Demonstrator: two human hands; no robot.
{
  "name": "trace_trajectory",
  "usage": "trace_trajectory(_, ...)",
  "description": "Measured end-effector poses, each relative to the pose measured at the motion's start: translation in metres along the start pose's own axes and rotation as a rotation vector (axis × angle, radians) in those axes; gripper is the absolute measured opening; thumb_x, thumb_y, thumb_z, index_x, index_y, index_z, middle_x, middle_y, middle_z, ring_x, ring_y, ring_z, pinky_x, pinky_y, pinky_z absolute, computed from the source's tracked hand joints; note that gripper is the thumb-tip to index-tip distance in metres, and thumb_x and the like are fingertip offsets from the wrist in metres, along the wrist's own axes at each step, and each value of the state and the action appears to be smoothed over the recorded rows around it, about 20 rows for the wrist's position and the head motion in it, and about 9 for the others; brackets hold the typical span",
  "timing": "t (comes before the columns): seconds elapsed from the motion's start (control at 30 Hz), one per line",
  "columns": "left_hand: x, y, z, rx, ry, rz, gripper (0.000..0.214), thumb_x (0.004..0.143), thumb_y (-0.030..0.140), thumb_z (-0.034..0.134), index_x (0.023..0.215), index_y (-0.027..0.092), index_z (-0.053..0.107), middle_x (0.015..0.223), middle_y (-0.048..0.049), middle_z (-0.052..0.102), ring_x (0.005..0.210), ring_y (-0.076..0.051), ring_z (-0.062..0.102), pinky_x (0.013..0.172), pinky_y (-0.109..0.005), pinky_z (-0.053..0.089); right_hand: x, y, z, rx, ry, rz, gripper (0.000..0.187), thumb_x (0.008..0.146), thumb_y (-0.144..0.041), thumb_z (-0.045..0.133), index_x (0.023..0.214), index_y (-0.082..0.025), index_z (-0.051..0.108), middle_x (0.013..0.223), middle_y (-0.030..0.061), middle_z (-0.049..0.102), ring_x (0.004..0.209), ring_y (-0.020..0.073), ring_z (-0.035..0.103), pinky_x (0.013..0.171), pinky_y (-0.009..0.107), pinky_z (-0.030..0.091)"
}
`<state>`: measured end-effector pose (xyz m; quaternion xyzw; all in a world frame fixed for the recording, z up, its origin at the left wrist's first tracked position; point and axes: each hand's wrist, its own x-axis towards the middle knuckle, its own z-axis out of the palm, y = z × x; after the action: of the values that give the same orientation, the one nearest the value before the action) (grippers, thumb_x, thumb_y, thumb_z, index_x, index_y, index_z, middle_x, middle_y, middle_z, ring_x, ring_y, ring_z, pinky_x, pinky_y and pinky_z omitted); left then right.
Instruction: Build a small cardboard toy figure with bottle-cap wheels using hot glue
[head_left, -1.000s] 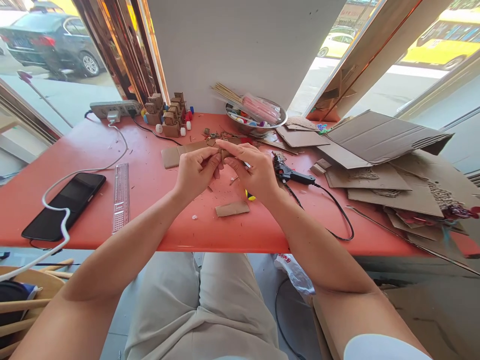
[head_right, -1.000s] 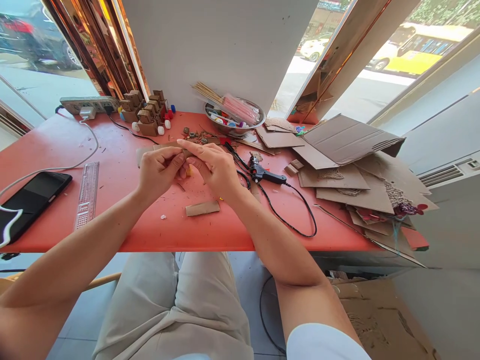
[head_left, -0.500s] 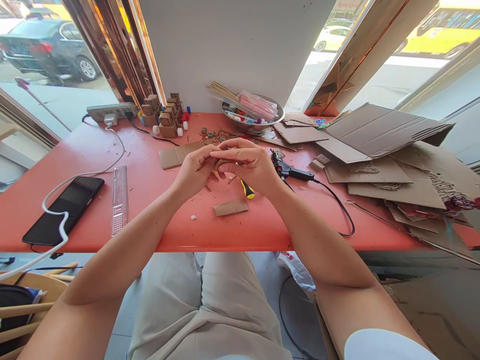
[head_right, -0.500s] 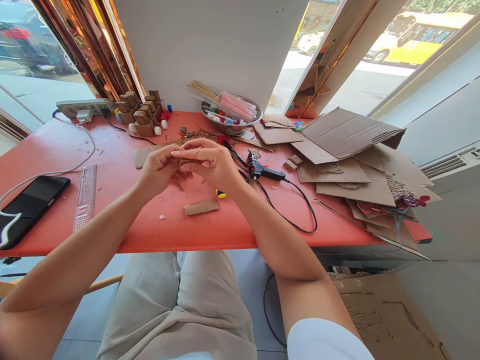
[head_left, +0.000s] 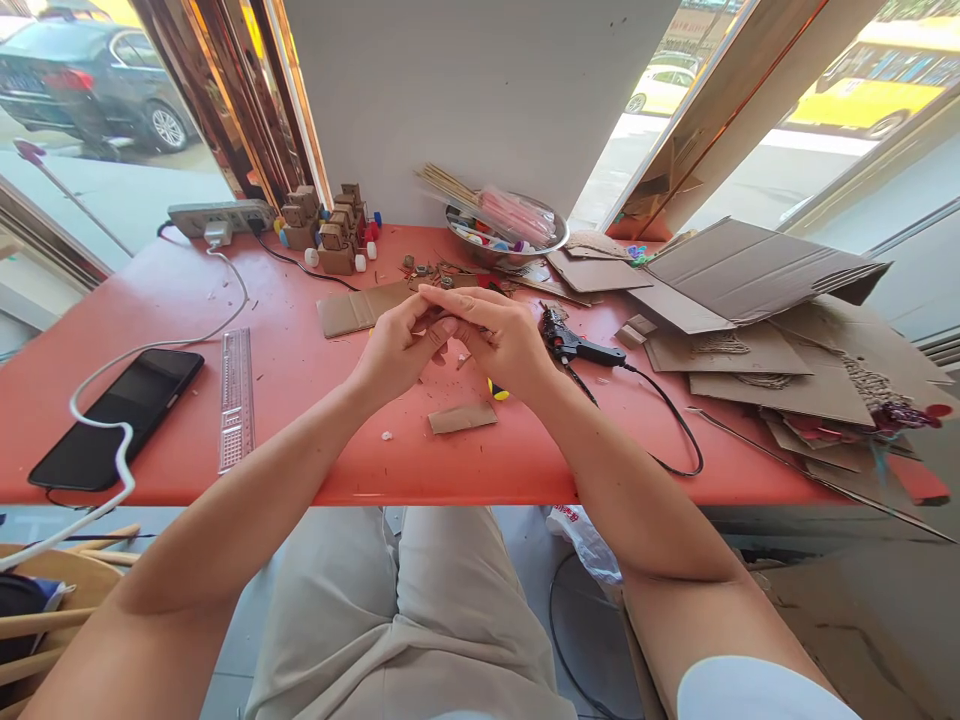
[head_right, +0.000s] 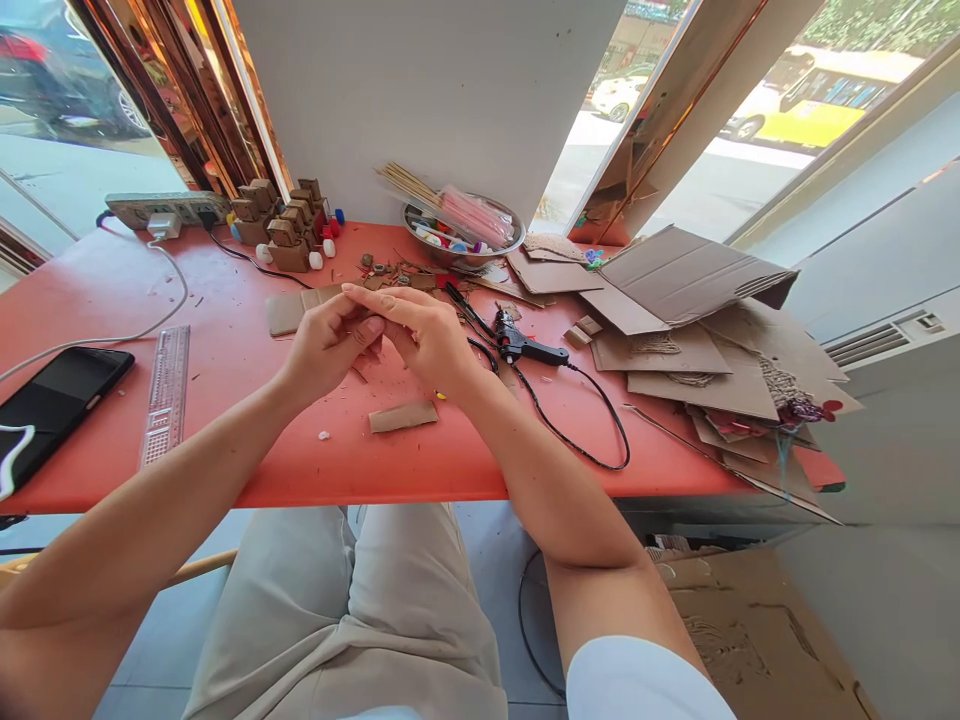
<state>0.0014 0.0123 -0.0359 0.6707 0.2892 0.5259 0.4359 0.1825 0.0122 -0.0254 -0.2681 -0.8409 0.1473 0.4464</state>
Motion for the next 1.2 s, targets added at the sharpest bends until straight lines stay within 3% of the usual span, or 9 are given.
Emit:
trace_trajectory(0.13,0.001,0.0,0.001,0.004,0.089,0.006,0.05,0.074,0.064,0.093,0.083,0.021,0.069,0.068,0.0019,0.066,0.054,-0.011,0.059,0.046,-0.022,0.052,0.0,-0.003,-0.001,0.04,-0.062,0.035,0.053,0.103,-0.014,0.051,0.146,-0.032,0.076,0.14,0.0049,0.079,0.128,0.0225,0.074,0.103,0.037,0.066)
trace_trajectory(0.27,0.002,-0.002,-0.002,0.175,0.116,0.126,0.034,0.088,0.054,0.081,0.088,0.021,0.074,0.074,-0.0003,0.072,0.057,-0.012,0.059,0.049,-0.023,0.049,0.001,-0.001,-0.004,0.193,-0.089,0.106,0.056,0.1,-0.016,0.053,0.15,-0.032,0.072,0.139,0.004,0.079,0.105,0.018,0.078,0.087,0.032,0.068)
trace_trajectory(0.37,0.001,-0.001,-0.008,0.399,0.112,0.237,0.02,0.092,0.041,0.075,0.099,0.022,0.076,0.088,-0.0023,0.08,0.069,-0.014,0.068,0.058,-0.023,0.052,0.004,0.002,-0.009,0.324,-0.031,0.146,0.047,0.1,-0.03,0.065,0.146,-0.028,0.074,0.133,0.0057,0.08,0.101,0.0182,0.077,0.087,0.032,0.067)
trace_trajectory(0.47,0.0,-0.002,-0.013,0.575,0.108,0.25,0.026,0.092,0.039,0.076,0.112,0.023,0.074,0.092,-0.0006,0.082,0.068,-0.014,0.067,0.063,-0.025,0.054,0.006,0.003,-0.014,0.324,0.052,0.199,0.041,0.096,-0.044,0.077,0.131,-0.024,0.08,0.127,0.0086,0.082,0.11,0.022,0.077,0.09,0.034,0.067)
trace_trajectory(0.53,-0.001,-0.003,-0.015,0.629,0.101,0.221,0.032,0.093,0.039,0.076,0.12,0.023,0.069,0.088,0.0014,0.081,0.063,-0.013,0.065,0.063,-0.025,0.054,0.007,0.002,-0.015,0.292,0.054,0.225,0.036,0.094,-0.049,0.08,0.119,-0.023,0.083,0.121,0.0087,0.083,0.104,0.0216,0.077,0.087,0.034,0.066)
trace_trajectory(0.63,-0.002,-0.005,-0.017,0.669,0.079,0.204,0.036,0.094,0.035,0.073,0.126,0.023,0.063,0.093,0.0008,0.081,0.066,-0.014,0.068,0.065,-0.026,0.055,0.006,0.001,-0.014,0.263,0.017,0.22,0.031,0.093,-0.047,0.081,0.112,-0.023,0.083,0.11,0.0063,0.083,0.089,0.0188,0.075,0.082,0.034,0.066)
trace_trajectory(0.77,-0.003,-0.004,-0.019,0.725,0.03,0.2,0.038,0.096,0.034,0.069,0.132,0.024,0.059,0.101,-0.0012,0.083,0.074,-0.016,0.075,0.069,-0.027,0.057,0.005,-0.003,-0.011,0.219,0.03,0.206,0.025,0.091,-0.039,0.083,0.11,-0.023,0.083,0.106,0.0052,0.083,0.088,0.0188,0.075,0.08,0.033,0.065)
trace_trajectory(1.0,-0.003,-0.001,-0.02,0.598,-0.038,0.238,0.036,0.101,0.043,0.068,0.129,0.025,0.058,0.093,0.0024,0.08,0.064,-0.012,0.071,0.063,-0.024,0.057,0.006,-0.006,-0.012,0.231,0.09,0.278,0.024,0.088,-0.045,0.085,0.094,-0.022,0.083,0.097,0.0051,0.085,0.083,0.0194,0.078,0.08,0.035,0.067)
trace_trajectory(1.2,-0.001,0.0,-0.014,0.357,0.007,0.235,0.025,0.094,0.042,0.074,0.106,0.024,0.063,0.083,0.0019,0.078,0.061,-0.012,0.07,0.059,-0.023,0.057,0.003,-0.001,-0.015,0.218,0.139,0.208,0.027,0.089,-0.045,0.084,0.104,-0.023,0.078,0.09,0.001,0.082,0.08,0.0177,0.078,0.075,0.031,0.064)
